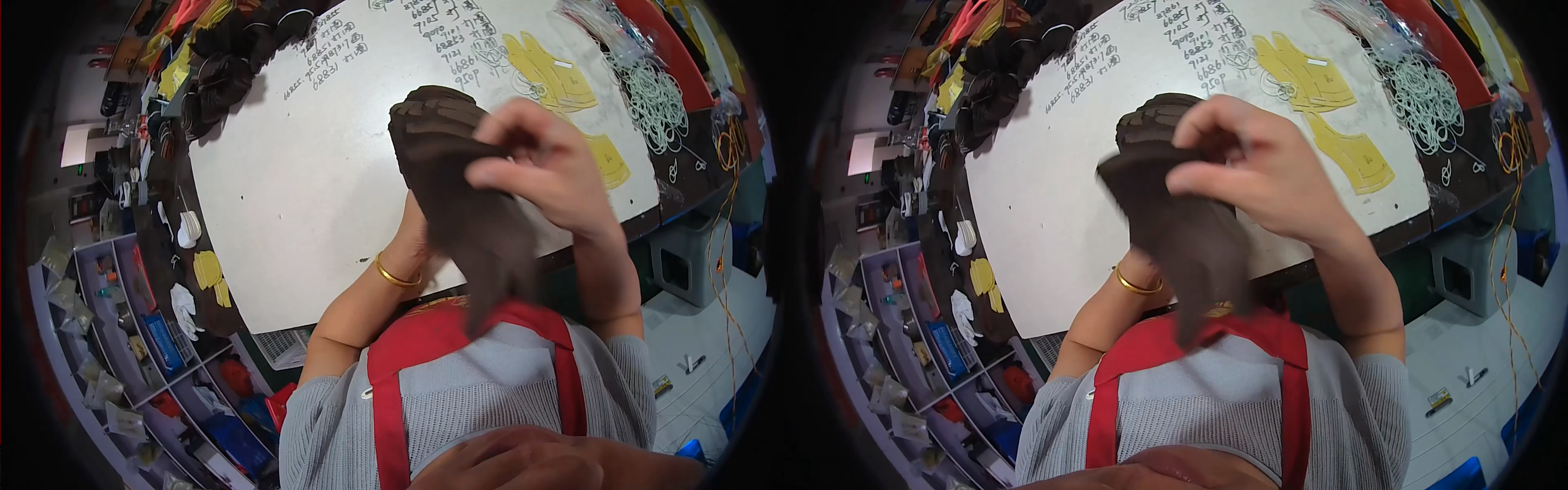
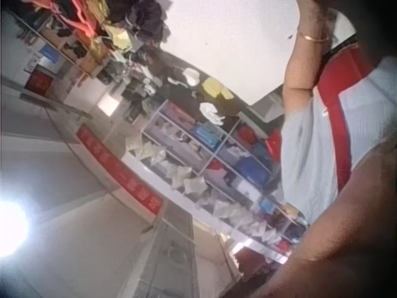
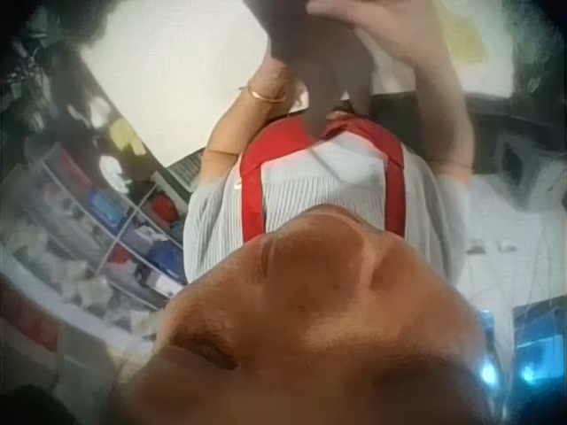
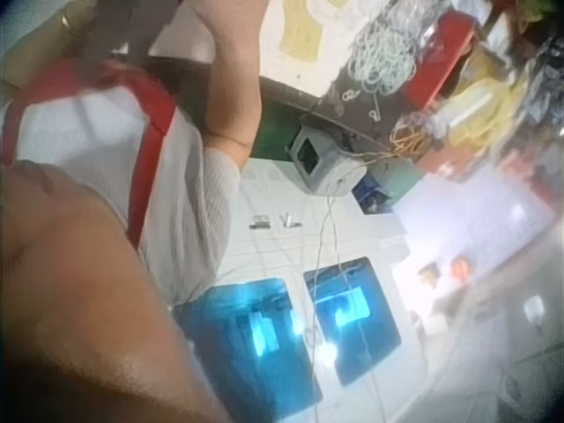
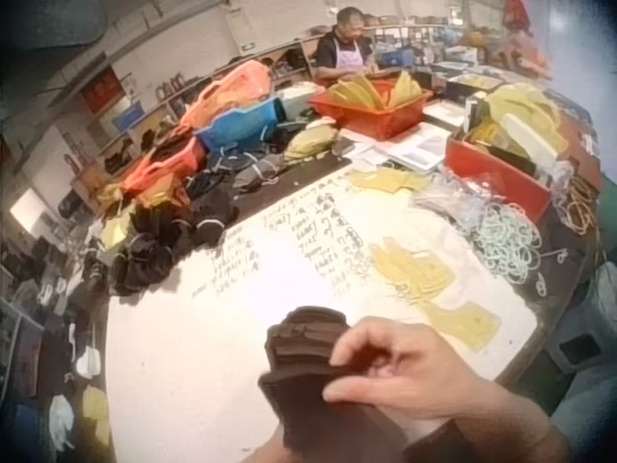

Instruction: The person marks leather shoe pieces using a template and a pen, then stacks and binds them with a rubber band.

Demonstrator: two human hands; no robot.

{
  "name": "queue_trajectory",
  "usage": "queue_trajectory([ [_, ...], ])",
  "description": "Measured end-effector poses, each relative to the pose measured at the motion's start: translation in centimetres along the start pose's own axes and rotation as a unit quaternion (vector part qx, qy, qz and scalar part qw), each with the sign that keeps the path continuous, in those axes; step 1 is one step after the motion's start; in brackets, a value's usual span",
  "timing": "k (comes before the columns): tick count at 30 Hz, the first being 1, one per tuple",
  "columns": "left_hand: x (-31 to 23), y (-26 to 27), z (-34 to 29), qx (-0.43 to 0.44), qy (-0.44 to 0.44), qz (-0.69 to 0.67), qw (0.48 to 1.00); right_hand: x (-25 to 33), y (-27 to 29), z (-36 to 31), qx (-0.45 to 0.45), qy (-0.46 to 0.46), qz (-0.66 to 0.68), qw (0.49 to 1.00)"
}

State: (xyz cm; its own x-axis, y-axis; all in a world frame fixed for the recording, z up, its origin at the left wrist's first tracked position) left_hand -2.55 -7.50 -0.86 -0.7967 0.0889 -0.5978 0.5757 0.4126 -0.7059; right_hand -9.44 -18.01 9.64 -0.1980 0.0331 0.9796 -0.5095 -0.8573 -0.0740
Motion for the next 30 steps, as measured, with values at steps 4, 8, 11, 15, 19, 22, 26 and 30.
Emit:
queue_trajectory([
  [4,0.0,-0.8,-1.6,0.012,0.002,-0.113,0.994,-0.5,0.0,0.6,-0.082,0.075,-0.182,0.977],
  [8,-0.5,-0.4,-1.5,0.099,0.004,-0.04,0.994,0.2,0.5,0.0,-0.131,0.085,-0.23,0.961],
  [11,-0.6,-0.3,-1.7,-0.019,0.024,0.057,0.998,1.0,-0.4,-0.6,-0.143,0.143,-0.256,0.945],
  [15,1.0,2.2,-1.7,-0.045,0.093,-0.023,0.994,1.2,0.8,-1.1,-0.143,0.172,-0.218,0.95],
  [19,-0.1,1.3,-2.5,0.083,0.062,0.123,0.987,-1.7,3.5,-2.4,-0.261,0.113,0.002,0.959],
  [22,1.6,0.8,-4.0,0.017,0.124,0.082,0.989,-1.3,-1.5,-3.5,-0.162,0.188,-0.218,0.944],
  [26,3.6,2.9,-6.3,-0.046,0.148,-0.059,0.986,-2.0,-1.2,-3.2,-0.16,0.193,-0.179,0.951],
  [30,-0.2,4.7,-6.2,-0.046,0.028,0.013,0.998,-7.7,2.9,-1.1,-0.098,-0.014,-0.373,0.923],
])
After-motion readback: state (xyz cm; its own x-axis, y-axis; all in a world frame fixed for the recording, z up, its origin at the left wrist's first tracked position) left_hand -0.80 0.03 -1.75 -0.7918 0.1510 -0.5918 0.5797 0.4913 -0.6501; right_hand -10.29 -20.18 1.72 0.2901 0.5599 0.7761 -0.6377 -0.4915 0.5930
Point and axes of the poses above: each hand's wrist, its own z-axis towards the middle knuckle, its own y-axis out of the back of the hand, x = y × z, the point moved 9 cm from there along z, towards the middle knuckle, and after that the axes turned 8 degrees about y, right-handed, at the moved point
